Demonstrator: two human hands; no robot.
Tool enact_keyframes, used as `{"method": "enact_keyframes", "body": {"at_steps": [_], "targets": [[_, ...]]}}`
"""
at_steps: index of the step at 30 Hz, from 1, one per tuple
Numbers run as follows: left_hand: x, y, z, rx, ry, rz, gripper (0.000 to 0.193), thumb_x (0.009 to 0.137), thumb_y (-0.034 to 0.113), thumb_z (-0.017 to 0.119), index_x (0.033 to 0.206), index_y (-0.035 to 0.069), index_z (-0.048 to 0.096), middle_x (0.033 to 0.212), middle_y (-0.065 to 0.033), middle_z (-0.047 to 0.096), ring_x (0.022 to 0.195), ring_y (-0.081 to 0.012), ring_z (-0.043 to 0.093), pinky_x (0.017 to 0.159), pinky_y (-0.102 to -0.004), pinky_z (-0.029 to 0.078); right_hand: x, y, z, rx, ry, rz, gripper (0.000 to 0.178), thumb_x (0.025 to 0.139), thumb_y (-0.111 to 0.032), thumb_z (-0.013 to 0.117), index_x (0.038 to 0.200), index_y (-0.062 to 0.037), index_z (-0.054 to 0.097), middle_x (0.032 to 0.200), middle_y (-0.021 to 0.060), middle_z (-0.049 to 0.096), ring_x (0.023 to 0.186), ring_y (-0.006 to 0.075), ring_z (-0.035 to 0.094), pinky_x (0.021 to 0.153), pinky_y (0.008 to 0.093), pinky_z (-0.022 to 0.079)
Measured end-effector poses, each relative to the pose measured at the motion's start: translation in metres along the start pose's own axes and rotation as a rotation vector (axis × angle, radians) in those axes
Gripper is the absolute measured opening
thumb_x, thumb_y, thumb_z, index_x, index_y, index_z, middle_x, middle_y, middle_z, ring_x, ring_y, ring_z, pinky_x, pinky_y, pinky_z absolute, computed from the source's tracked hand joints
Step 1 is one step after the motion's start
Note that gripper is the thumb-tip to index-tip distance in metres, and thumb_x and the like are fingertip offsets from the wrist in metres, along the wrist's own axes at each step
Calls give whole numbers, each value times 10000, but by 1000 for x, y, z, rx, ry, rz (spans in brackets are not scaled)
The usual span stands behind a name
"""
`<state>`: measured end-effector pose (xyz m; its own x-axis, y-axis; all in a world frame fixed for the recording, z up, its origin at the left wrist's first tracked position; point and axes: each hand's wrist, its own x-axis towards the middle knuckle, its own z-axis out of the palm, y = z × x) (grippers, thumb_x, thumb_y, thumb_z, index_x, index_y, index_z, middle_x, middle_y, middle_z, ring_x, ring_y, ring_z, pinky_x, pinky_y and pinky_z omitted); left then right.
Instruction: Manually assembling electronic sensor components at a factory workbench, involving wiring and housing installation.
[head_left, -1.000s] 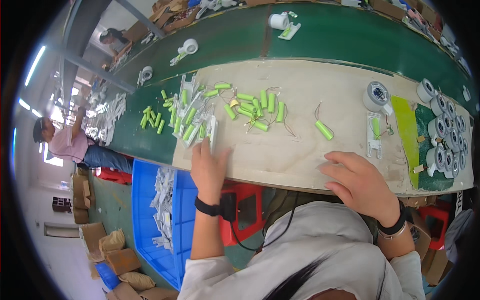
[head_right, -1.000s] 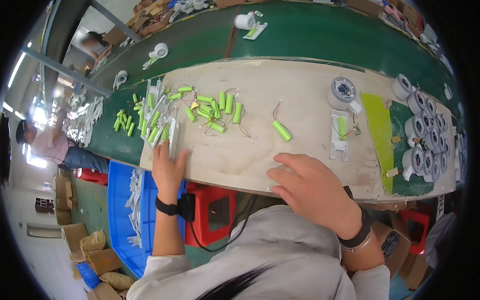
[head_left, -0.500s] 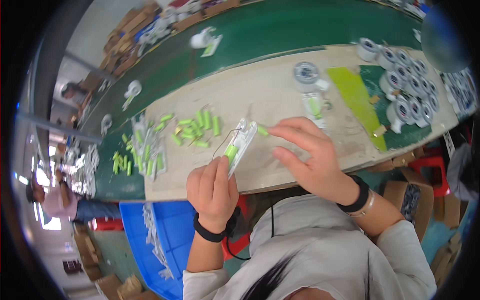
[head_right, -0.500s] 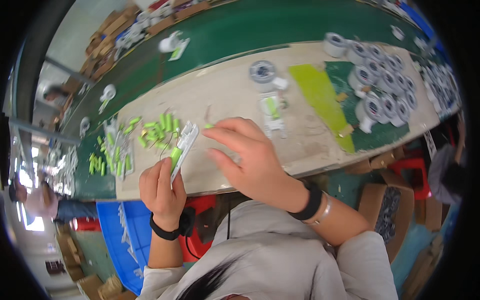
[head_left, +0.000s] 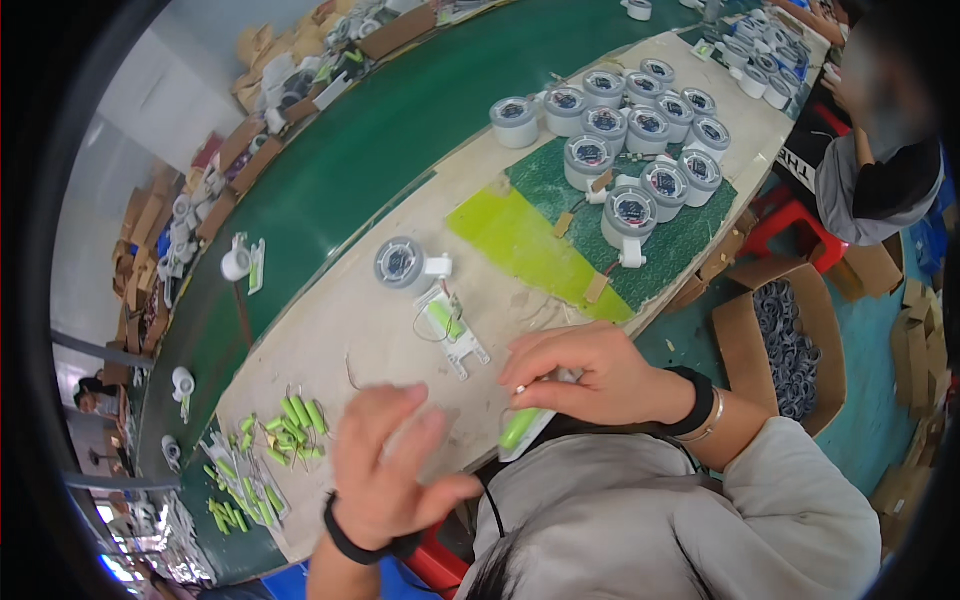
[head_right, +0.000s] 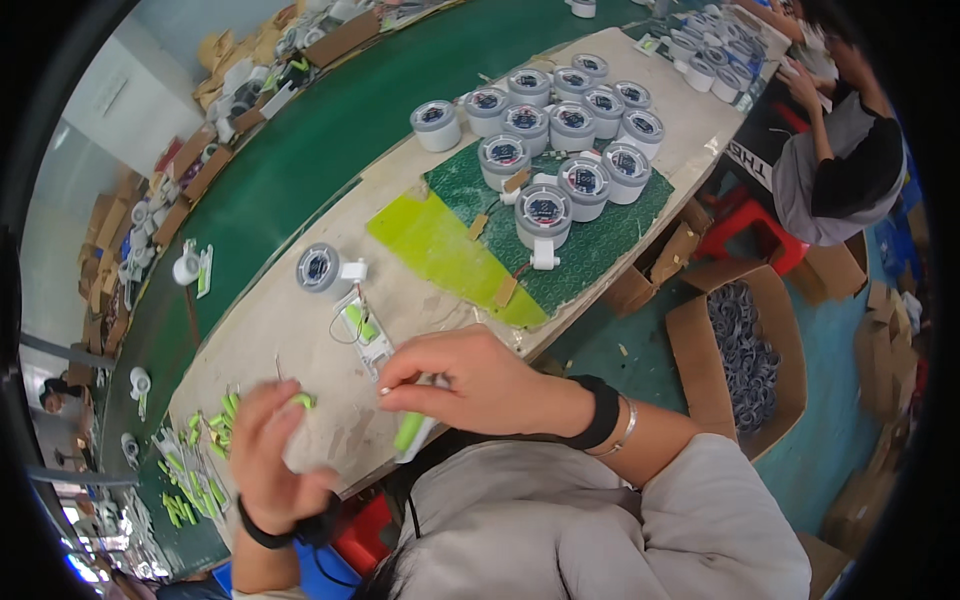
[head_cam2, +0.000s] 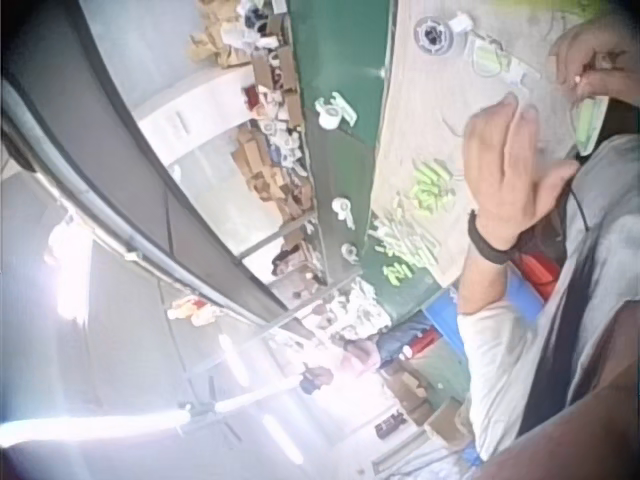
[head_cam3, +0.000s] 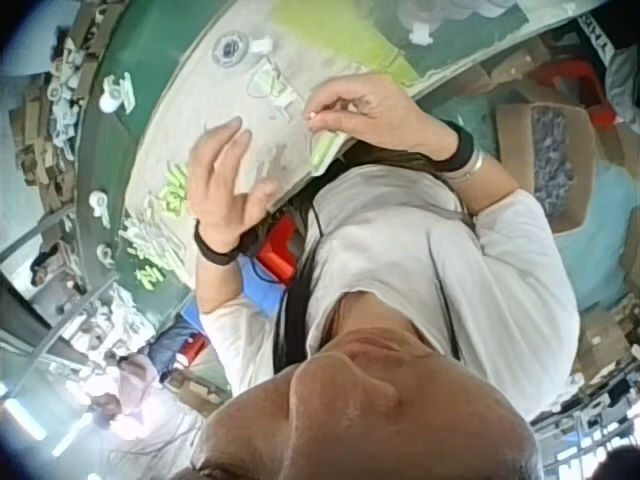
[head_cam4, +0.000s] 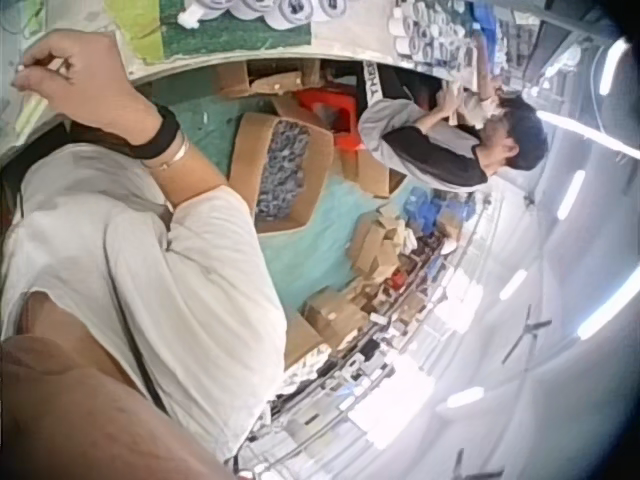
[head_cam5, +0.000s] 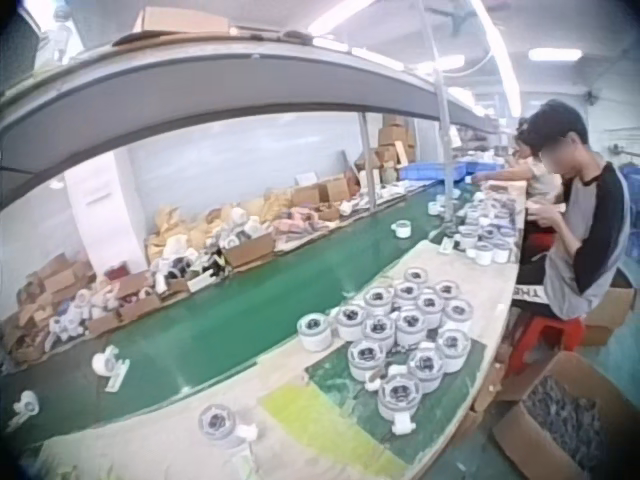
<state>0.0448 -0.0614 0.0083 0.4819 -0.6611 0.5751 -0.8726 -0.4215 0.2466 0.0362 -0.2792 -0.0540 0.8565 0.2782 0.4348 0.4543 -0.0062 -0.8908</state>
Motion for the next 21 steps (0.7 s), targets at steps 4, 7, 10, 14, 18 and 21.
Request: {"method": "enact_keyframes", "body": {"at_steps": [4,7,10,14,18,21], "targets": [[111,-51,34,69,-127,1,376,712,235,659,1006,21,562,930,-153,583,828,-315,565,726,-372,454,-12,31,-20,38,98,146,121,742,-141,682,782,-33,644,694,40,631,613,108,578,559,233,447],[179,-114,102,181,-211,-5,351,738,252,626,1006,36,557,1034,-154,550,920,-325,541,757,-370,460,-8,34,-27,134,71,398,78,729,-30,679,758,3,615,746,62,643,770,135,610,841,344,463],[219,-167,167,342,-309,-139,511,751,314,609,1166,48,476,1160,-181,480,1024,-334,504,831,-368,445,-8,48,-28,124,117,286,146,734,-147,691,763,-15,635,705,45,628,618,97,565,567,225,436],[234,-195,205,-34,-409,-329,602,759,338,612,1234,22,420,1160,-227,472,1045,-356,486,897,-374,397,-10,49,-35,91,31,266,111,794,-119,612,847,-23,593,775,61,605,643,153,564,575,256,441],[223,-175,167,19,-271,-182,458,771,277,594,1125,2,494,1038,-198,548,957,-322,526,831,-362,421,-20,46,-36,138,-71,238,128,815,-127,582,901,-34,563,804,49,581,641,164,554,644,291,443],[188,-118,86,-3,-204,-178,471,754,178,620,1163,2,467,1096,-178,505,932,-308,539,789,-324,446,-24,52,-38,255,-73,186,85,809,-116,586,860,-48,578,796,34,577,720,165,559,707,311,431]]}}
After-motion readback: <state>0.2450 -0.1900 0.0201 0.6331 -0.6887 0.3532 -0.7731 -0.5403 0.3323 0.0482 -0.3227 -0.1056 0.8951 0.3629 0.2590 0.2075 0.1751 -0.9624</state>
